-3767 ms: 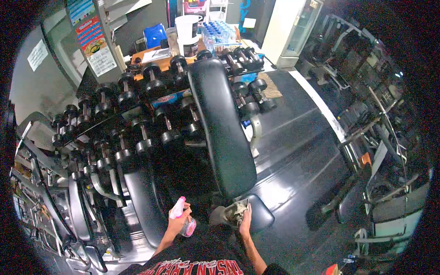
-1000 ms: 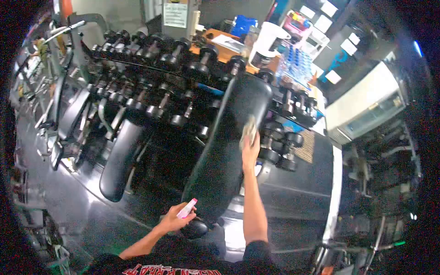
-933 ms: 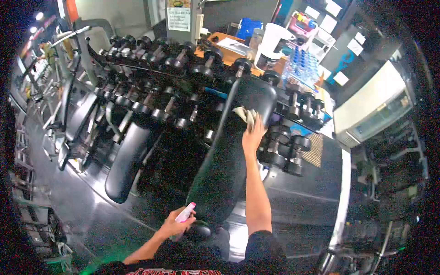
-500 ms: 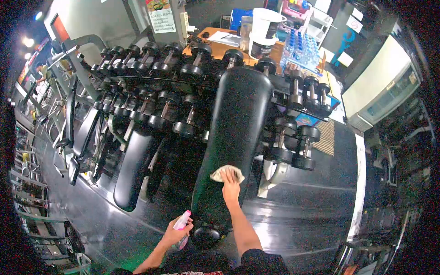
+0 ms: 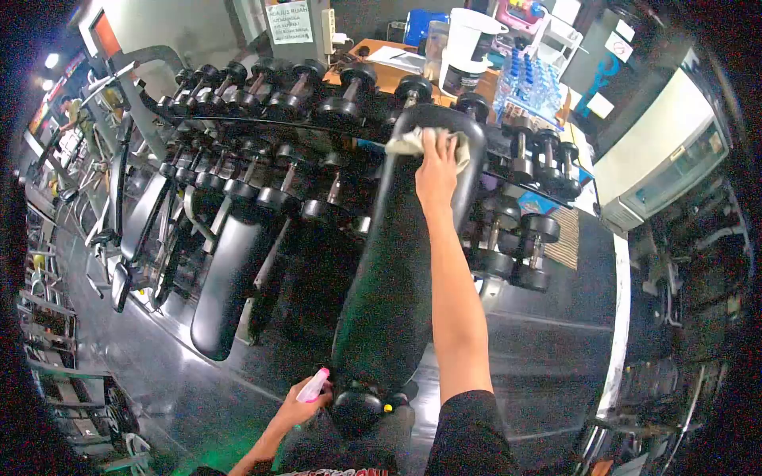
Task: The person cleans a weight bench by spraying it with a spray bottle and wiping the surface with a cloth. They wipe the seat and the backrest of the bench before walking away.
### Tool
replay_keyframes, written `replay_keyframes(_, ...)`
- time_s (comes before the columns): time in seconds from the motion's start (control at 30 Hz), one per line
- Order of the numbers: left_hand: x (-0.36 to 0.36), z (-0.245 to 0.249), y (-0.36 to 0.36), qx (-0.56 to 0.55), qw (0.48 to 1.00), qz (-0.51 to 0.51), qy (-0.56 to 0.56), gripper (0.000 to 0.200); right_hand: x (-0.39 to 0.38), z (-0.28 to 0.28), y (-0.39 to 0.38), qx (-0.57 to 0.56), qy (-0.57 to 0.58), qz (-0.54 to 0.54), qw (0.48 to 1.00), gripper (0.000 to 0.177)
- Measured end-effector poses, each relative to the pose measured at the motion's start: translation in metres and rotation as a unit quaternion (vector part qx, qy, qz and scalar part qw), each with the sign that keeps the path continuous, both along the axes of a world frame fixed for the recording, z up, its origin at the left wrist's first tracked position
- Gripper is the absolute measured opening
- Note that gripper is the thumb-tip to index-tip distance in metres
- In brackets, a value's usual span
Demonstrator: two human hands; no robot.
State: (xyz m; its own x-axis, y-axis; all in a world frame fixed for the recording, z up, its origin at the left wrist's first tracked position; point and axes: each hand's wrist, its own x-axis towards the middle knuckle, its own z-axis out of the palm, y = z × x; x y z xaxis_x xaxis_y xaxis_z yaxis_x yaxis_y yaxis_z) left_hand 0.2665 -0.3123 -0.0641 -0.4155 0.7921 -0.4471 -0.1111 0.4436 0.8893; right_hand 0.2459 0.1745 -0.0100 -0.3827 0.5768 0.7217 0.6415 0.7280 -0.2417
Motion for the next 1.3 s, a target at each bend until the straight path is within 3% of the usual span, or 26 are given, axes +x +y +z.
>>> replay_keyframes(0.03, -0.002, -0.004, -0.005, -0.016, 1.0, -0.006, 0.005, 0.024, -0.005, -0.023, 0.001, -0.063, -0.037, 0.002, 0.997, 0.05)
replay_keyframes(0.1, -0.007, -0.007, -0.01, -0.035, 0.999, -0.008, 0.012, 0.024, -0.005, -0.051, -0.017, -0.008, -0.017, 0.007, 1.0, 0.052)
replay_keyframes(0.17, -0.007, -0.009, -0.016, 0.014, 0.998, 0.036, -0.041, 0.026, 0.009, -0.075, -0.052, -0.047, -0.034, 0.007, 0.998, 0.053)
replay_keyframes(0.3, -0.013, -0.009, -0.019, -0.033, 0.989, 0.061, -0.128, 0.027, 0.062, -0.15, -0.138, -0.111, -0.058, 0.044, 0.991, 0.058)
replay_keyframes(0.4, -0.018, -0.015, -0.018, -0.033, 0.987, 0.062, -0.144, 0.027, 0.106, -0.208, -0.205, -0.244, -0.055, 0.076, 0.965, 0.056)
replay_keyframes(0.5, -0.017, -0.018, -0.018, 0.031, 0.992, 0.056, -0.11, 0.028, 0.13, -0.214, -0.236, -0.378, -0.093, 0.085, 0.917, 0.054)
replay_keyframes(0.57, -0.015, -0.011, -0.014, 0.033, 0.99, 0.061, -0.119, 0.028, 0.141, -0.224, -0.245, -0.34, -0.029, 0.108, 0.934, 0.05)
replay_keyframes(0.6, -0.013, -0.011, -0.013, 0.039, 0.991, 0.068, -0.107, 0.027, 0.149, -0.225, -0.249, -0.466, 0.025, 0.08, 0.881, 0.038)
replay_keyframes(0.63, -0.011, -0.011, -0.014, 0.041, 0.992, 0.074, -0.096, 0.026, 0.155, -0.228, -0.246, -0.465, 0.026, 0.078, 0.882, 0.038)
replay_keyframes(0.7, -0.01, -0.011, -0.014, 0.048, 0.993, 0.064, -0.088, 0.025, 0.166, -0.231, -0.237, -0.618, 0.322, 0.003, 0.717, 0.03)
replay_keyframes(0.77, -0.007, -0.006, -0.015, 0.053, 0.992, 0.058, -0.097, 0.025, 0.169, -0.22, -0.206, -0.541, 0.559, 0.043, 0.627, 0.037)
replay_keyframes(0.8, -0.006, -0.005, -0.015, 0.044, 0.992, 0.063, -0.099, 0.025, 0.175, -0.218, -0.175, -0.537, 0.607, 0.023, 0.586, 0.042)
replay_keyframes(0.83, -0.005, -0.007, -0.017, 0.034, 0.992, 0.067, -0.101, 0.026, 0.171, -0.172, -0.154, -0.54, 0.614, 0.031, 0.575, 0.046)
replay_keyframes(0.87, -0.005, -0.014, -0.021, 0.053, 0.99, 0.069, -0.111, 0.028, 0.175, -0.176, -0.116, -0.444, 0.536, 0.072, 0.714, 0.052)
replay_keyframes(0.9, -0.005, -0.015, -0.022, 0.05, 0.99, 0.07, -0.11, 0.028, 0.153, -0.107, -0.108, -0.45, 0.589, 0.089, 0.666, 0.052)
replay_keyframes(0.97, -0.007, -0.016, -0.021, 0.062, 0.991, 0.068, -0.096, 0.028, 0.134, -0.07, -0.067, -0.354, 0.428, 0.093, 0.827, 0.048)
replay_keyframes(1.03, -0.006, -0.012, -0.018, 0.056, 0.993, 0.064, -0.084, 0.027, 0.117, -0.069, -0.041, -0.167, 0.199, 0.017, 0.966, 0.048)
replay_keyframes(1.1, -0.005, -0.011, -0.015, 0.048, 0.994, 0.061, -0.075, 0.026, 0.105, -0.109, -0.036, -0.143, 0.05, 0.012, 0.988, 0.056)
replay_keyframes(1.17, -0.004, -0.014, -0.013, 0.024, 0.996, 0.056, -0.07, 0.027, 0.094, -0.127, -0.061, -0.093, 0.043, -0.035, 0.994, 0.061)
replay_keyframes(1.3, -0.012, -0.008, -0.005, 0.031, 0.994, 0.037, -0.094, 0.028, 0.12, -0.161, -0.129, -0.167, 0.033, -0.029, 0.985, 0.068)
